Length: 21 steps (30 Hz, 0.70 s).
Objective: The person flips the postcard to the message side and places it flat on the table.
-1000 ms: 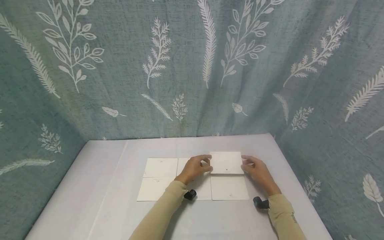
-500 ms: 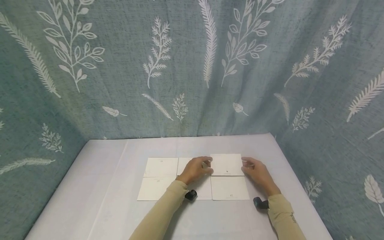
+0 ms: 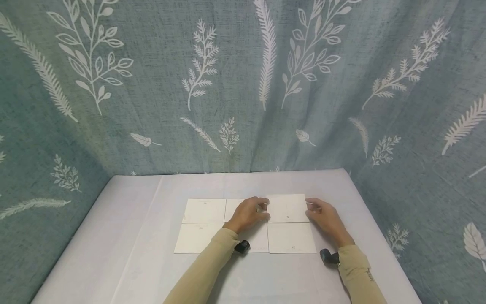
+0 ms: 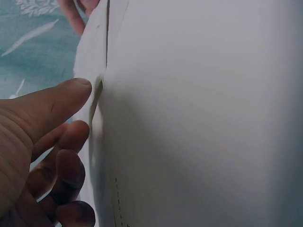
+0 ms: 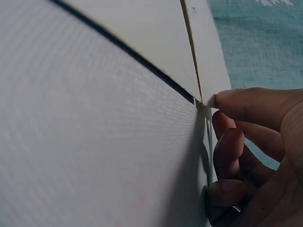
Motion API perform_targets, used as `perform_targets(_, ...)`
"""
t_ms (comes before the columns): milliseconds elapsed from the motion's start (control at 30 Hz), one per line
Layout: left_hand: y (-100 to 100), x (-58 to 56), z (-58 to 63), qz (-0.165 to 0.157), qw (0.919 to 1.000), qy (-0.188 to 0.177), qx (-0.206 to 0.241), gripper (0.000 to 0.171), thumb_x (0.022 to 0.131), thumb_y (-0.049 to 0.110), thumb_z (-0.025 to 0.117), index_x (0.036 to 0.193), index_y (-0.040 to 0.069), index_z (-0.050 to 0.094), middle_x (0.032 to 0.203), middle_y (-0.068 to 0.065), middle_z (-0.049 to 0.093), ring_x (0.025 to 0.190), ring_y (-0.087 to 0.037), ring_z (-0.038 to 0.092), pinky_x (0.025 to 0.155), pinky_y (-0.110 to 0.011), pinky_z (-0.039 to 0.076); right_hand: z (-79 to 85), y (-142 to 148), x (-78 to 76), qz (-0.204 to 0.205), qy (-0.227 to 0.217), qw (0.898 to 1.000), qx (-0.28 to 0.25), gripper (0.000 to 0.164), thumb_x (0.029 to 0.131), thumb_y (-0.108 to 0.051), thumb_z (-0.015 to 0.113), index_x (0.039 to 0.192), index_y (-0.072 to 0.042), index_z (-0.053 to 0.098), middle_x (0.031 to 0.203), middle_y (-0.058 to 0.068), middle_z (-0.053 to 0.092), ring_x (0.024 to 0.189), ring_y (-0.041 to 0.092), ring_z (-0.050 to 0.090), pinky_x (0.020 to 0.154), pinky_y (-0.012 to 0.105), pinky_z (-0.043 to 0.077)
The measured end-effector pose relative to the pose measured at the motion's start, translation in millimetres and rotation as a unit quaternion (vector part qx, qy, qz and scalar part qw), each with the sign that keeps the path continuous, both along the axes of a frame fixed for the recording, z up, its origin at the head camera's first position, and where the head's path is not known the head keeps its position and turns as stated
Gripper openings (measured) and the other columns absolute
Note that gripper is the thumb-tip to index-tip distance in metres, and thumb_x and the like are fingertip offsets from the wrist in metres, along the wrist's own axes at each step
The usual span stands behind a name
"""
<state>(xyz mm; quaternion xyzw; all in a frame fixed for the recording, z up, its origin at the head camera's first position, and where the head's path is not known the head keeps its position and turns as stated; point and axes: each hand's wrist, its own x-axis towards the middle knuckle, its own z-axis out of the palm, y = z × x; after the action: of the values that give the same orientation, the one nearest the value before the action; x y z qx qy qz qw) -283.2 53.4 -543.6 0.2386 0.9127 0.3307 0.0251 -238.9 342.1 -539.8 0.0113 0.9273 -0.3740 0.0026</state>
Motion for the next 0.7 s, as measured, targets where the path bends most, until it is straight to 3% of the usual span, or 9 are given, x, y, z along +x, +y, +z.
perform_targets(267,-3.0,0.9,4.2,0.014,0.9998,0.008,-0.013,0.047,0.087,0.028,0.081,0.130,0.015,0.069,0.102,0.008,0.071,0.100,-0.014,0.067,0.089,-0.031,0.052,3.5,-1.5,1.2,-0.011,0.007,1.000,0.008,0.047,0.098,-0.020,0.064,0.142,-0.004,0.055,0.125,0.020,0.063,0.100,0.030,0.061,0.079,0.041,0.050)
perform_targets(367,-5.3,2.0,8.0,0.018,0.9996,0.012,-0.016,0.043,0.090,0.030,0.078,0.130,0.016,0.069,0.103,0.007,0.072,0.096,-0.014,0.067,0.084,-0.031,0.054,7.2,-3.3,4.3,-0.023,0.039,0.999,0.009,0.044,0.101,-0.020,0.060,0.141,-0.003,0.055,0.127,0.022,0.061,0.100,0.032,0.062,0.078,0.040,0.050)
perform_targets(467,-8.6,3.6,15.9,0.023,0.9993,0.022,-0.019,0.039,0.094,0.035,0.071,0.129,0.017,0.069,0.105,0.005,0.073,0.095,-0.016,0.068,0.079,-0.031,0.054,12.3,-7.1,7.1,-0.055,0.097,0.994,0.013,0.044,0.102,-0.019,0.057,0.141,0.000,0.053,0.129,0.024,0.057,0.101,0.033,0.060,0.077,0.042,0.048)
perform_targets(533,-12.2,5.7,23.0,0.026,0.9980,0.052,-0.025,0.039,0.097,0.039,0.065,0.128,0.015,0.070,0.106,0.002,0.074,0.094,-0.017,0.069,0.075,-0.031,0.055,16.1,-10.1,8.7,-0.080,0.149,0.986,0.012,0.044,0.102,-0.018,0.057,0.141,0.002,0.052,0.131,0.025,0.053,0.104,0.036,0.058,0.080,0.047,0.047)
perform_targets(600,-17.8,7.4,30.5,0.035,0.9932,0.106,-0.034,0.040,0.099,0.042,0.062,0.125,0.013,0.071,0.107,-0.002,0.074,0.093,-0.020,0.070,0.073,-0.033,0.056,20.3,-12.9,9.6,-0.097,0.198,0.975,0.010,0.044,0.102,-0.018,0.058,0.140,0.002,0.052,0.135,0.026,0.050,0.112,0.039,0.055,0.087,0.053,0.045)
perform_targets(700,-31.1,9.2,40.2,0.063,0.9778,0.194,-0.050,0.041,0.100,0.042,0.061,0.122,0.009,0.072,0.109,-0.008,0.074,0.093,-0.027,0.071,0.073,-0.039,0.057,25.2,-16.6,9.9,-0.079,0.238,0.968,0.017,0.045,0.103,-0.021,0.058,0.142,0.000,0.050,0.143,0.026,0.044,0.129,0.044,0.045,0.101,0.062,0.037)
